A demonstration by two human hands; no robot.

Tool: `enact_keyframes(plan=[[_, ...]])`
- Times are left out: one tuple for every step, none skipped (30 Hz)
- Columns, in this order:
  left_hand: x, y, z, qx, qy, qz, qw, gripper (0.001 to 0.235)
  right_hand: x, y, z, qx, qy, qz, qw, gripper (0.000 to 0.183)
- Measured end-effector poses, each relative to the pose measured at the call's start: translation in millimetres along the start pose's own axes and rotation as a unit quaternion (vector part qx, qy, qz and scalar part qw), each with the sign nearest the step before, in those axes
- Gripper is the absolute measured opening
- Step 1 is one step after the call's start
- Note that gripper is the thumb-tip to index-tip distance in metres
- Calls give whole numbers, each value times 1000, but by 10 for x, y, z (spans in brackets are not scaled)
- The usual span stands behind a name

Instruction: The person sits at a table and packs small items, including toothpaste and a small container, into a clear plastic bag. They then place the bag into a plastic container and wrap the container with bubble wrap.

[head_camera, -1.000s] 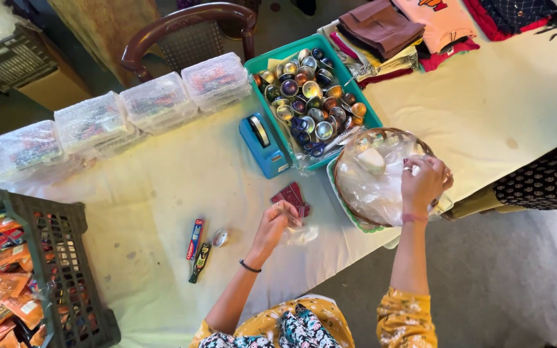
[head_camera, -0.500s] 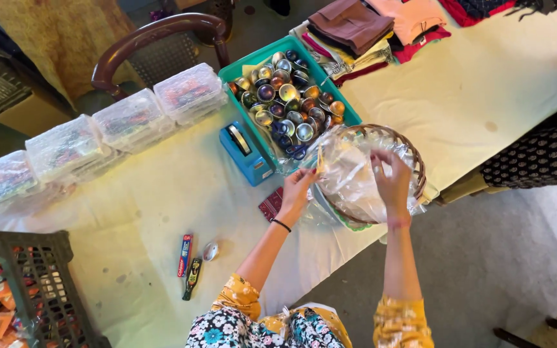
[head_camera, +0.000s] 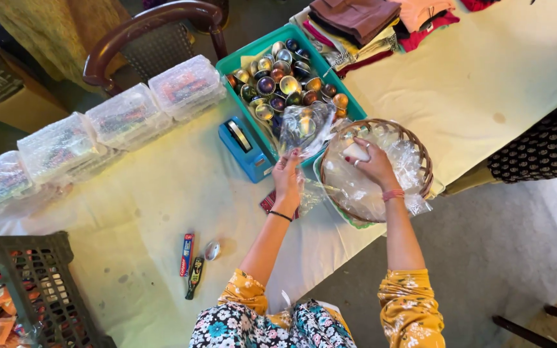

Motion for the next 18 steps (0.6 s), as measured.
enact_keyframes(plan=[[25,-78,39,-2,2,0,1000,13,3,17,30,-1,-3,0,1000,65],[37,-90,126,1,-23,33,999,10,0,46,9,-10,24,11,1000,58],[60,-89,231,4,-50,68,996,10,21,62,-20,-20,50,19,998,51],[33,-113,310,1,-48,70,996,10,35,266,12,-21,47,17,999,51],[-26,-131,420,88,-45,98,990,13,22,465,4,87,67,0,994,51],[-86,-153,532,173,-41,125,976,16,7,670,-5,195,86,-16,977,52],[-253,-74,696,167,-37,125,977,16,-27,696,-12,190,80,-15,978,52],[-441,59,877,318,3,162,934,15,-78,722,-109,202,126,-26,971,49],[-623,192,1075,461,45,194,865,15,-127,746,-204,213,171,-38,961,51],[-622,97,1071,456,49,193,867,15,-175,541,-217,210,165,-38,963,51],[-583,-37,1117,564,53,175,806,16,-239,436,-306,250,223,1,942,46],[-541,-178,1153,662,56,153,732,18,-320,335,-379,288,280,41,915,44],[-507,-249,1138,659,60,153,734,18,-340,209,-378,287,275,40,917,44],[-497,-294,1189,672,56,192,713,17,-380,73,-428,306,300,15,903,42],[-511,-366,1223,685,51,227,691,15,-458,-48,-470,324,324,-8,889,40],[-493,-406,1197,683,55,224,693,15,-486,-47,-450,323,320,-6,891,40],[-421,-479,1149,682,47,184,706,14,-488,-149,-472,283,317,-54,904,42],[-355,-555,1104,680,39,144,718,14,-496,-257,-485,241,314,-102,913,45]])
Point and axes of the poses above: each hand's wrist, its own x-axis towards the middle knuckle, its own z-axis out of the palm, y = z × x, the point moved 9 cm from there along x, towards the middle knuckle, and after that the axes turned 6 degrees about -z, right-handed, at the moved point
